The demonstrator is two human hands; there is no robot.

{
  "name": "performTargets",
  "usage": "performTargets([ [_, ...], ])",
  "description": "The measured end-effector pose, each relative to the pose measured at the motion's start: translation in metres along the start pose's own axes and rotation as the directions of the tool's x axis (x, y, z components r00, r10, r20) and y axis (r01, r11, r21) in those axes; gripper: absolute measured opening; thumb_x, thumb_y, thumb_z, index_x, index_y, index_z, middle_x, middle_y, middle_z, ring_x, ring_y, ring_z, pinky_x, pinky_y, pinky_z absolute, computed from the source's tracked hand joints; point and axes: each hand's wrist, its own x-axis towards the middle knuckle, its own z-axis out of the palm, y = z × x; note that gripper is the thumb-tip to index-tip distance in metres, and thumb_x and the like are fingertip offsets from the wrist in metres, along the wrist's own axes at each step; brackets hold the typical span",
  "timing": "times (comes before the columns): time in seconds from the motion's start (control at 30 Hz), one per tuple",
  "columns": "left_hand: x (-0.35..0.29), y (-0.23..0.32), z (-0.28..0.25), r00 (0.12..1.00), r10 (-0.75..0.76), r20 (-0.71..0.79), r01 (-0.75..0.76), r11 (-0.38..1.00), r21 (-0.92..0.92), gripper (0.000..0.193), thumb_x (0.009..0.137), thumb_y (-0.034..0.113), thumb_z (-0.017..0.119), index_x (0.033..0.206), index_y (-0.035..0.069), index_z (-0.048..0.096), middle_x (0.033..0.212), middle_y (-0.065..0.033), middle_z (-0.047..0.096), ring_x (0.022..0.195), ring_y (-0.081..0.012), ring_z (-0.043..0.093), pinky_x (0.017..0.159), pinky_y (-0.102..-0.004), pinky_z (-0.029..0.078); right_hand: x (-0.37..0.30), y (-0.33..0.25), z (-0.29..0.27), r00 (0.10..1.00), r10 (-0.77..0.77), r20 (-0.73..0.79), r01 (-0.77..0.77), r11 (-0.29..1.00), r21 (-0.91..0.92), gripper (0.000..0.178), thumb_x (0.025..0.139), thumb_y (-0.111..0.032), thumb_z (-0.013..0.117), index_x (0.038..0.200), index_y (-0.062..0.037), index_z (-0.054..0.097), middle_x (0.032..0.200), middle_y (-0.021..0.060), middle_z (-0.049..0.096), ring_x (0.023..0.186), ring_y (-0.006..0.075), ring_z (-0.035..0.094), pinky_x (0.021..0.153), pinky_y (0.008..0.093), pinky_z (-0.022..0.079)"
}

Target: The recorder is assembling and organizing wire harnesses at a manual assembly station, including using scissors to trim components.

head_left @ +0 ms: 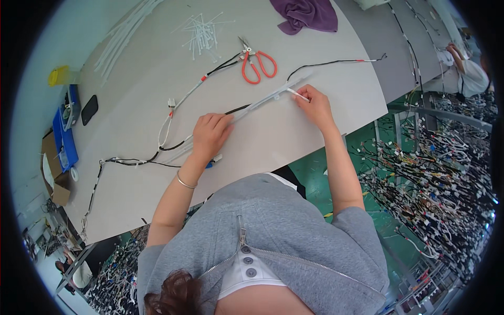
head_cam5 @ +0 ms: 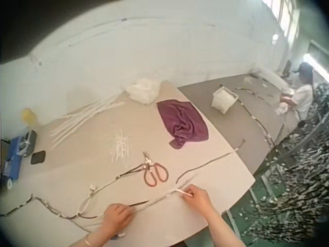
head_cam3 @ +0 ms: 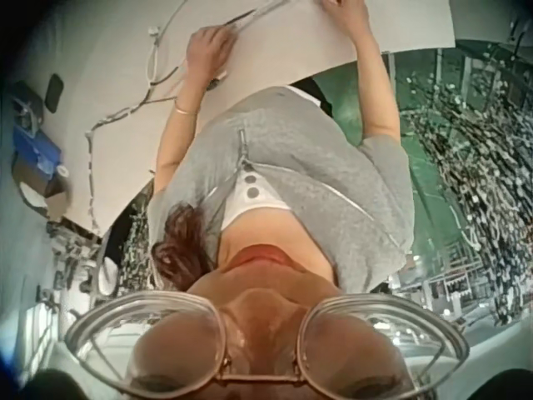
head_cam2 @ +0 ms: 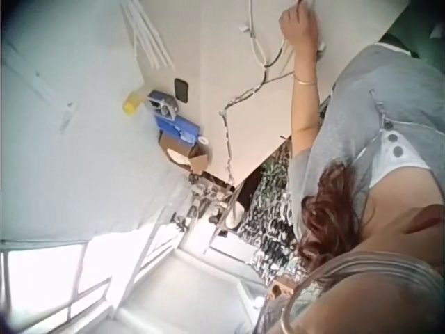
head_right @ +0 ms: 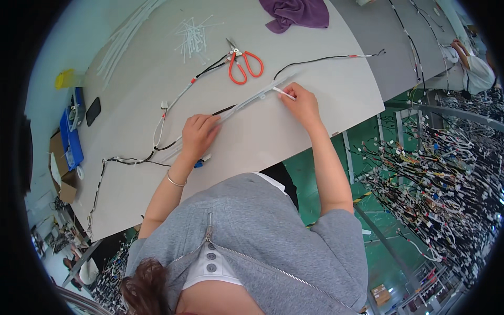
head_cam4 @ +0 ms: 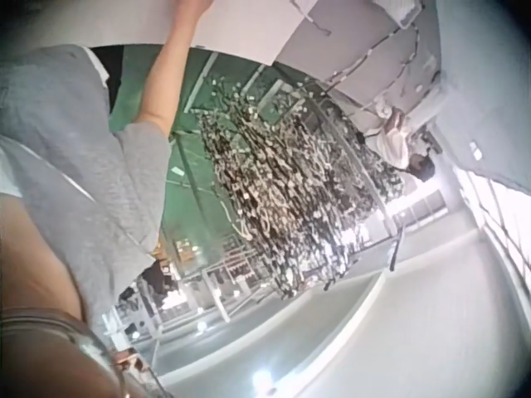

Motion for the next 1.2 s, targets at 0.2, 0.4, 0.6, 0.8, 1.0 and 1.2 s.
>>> performTargets([
  [0.2,-0.043,0.000,-0.026,0.990,-0.133,-0.050,0.125,0.981,-0.151,0.029,0.076,0.004,0.077,0.103,0.007,0.071,0.094,-0.0069,0.067,0.084,-0.0267,0.061,0.072,-0.0362,0.050,0.008,0.011,-0.010,0.993,-0.024,0.114,0.006,0.988,0.155,0.020,0.091,-0.018,0.069,0.107,-0.0052,0.070,0.078,-0.0021,0.062,0.073,0.0073,0.054,0.066,0.0242,0.044],
  [0.4,-0.055,-0.006,-0.031,0.991,-0.134,0.011,0.134,0.978,-0.162,0.029,0.077,0.003,0.076,0.105,0.007,0.071,0.095,-0.0078,0.067,0.083,-0.0277,0.061,0.071,-0.0371,0.050,0.023,-0.011,-0.047,0.924,-0.028,0.380,-0.130,0.914,0.384,0.027,0.095,-0.009,0.056,0.118,-0.0029,0.067,0.087,-0.0006,0.063,0.078,0.0091,0.055,0.073,0.0239,0.045],
  [0.6,0.010,0.024,0.039,0.992,-0.071,-0.100,0.054,0.985,-0.165,0.025,0.079,0.007,0.075,0.103,0.007,0.070,0.094,-0.0072,0.065,0.083,-0.0259,0.061,0.071,-0.0377,0.050,-0.003,-0.035,-0.039,0.943,-0.187,0.274,0.135,0.971,0.198,0.021,0.098,-0.017,0.058,0.111,-0.0018,0.063,0.082,0.0012,0.062,0.075,0.0082,0.057,0.071,0.0231,0.047],
  [0.8,0.040,0.041,0.061,0.995,0.037,-0.098,-0.028,0.995,0.091,0.030,0.079,0.017,0.078,0.107,0.009,0.070,0.101,-0.0044,0.065,0.089,-0.0232,0.062,0.072,-0.0353,0.048,-0.027,-0.008,0.001,0.987,-0.054,0.150,0.027,0.983,0.179,0.021,0.099,-0.023,0.059,0.106,-0.0034,0.063,0.076,-0.0011,0.058,0.067,0.0074,0.053,0.064,0.0235,0.045],
  [1.0,0.072,0.037,0.046,0.990,-0.049,-0.130,0.057,0.997,0.054,0.045,0.076,0.030,0.081,0.114,0.011,0.065,0.105,-0.0041,0.062,0.094,-0.0235,0.060,0.075,-0.0385,0.049,-0.035,-0.001,0.015,0.998,0.016,0.058,-0.029,0.972,0.233,0.023,0.101,-0.025,0.058,0.106,-0.0056,0.069,0.071,-0.0032,0.054,0.067,0.0051,0.047,0.060,0.0224,0.039],
  [1.2,0.092,0.027,0.046,0.938,-0.061,0.341,0.102,0.990,-0.102,0.035,0.079,0.022,0.077,0.107,0.010,0.060,0.098,-0.0046,0.063,0.093,-0.0265,0.062,0.077,-0.0387,0.051,-0.044,-0.011,0.011,0.996,-0.081,0.036,0.056,0.888,0.456,0.023,0.101,-0.024,0.059,0.106,-0.0046,0.070,0.074,-0.0036,0.054,0.069,0.0047,0.048,0.061,0.0213,0.038],
])
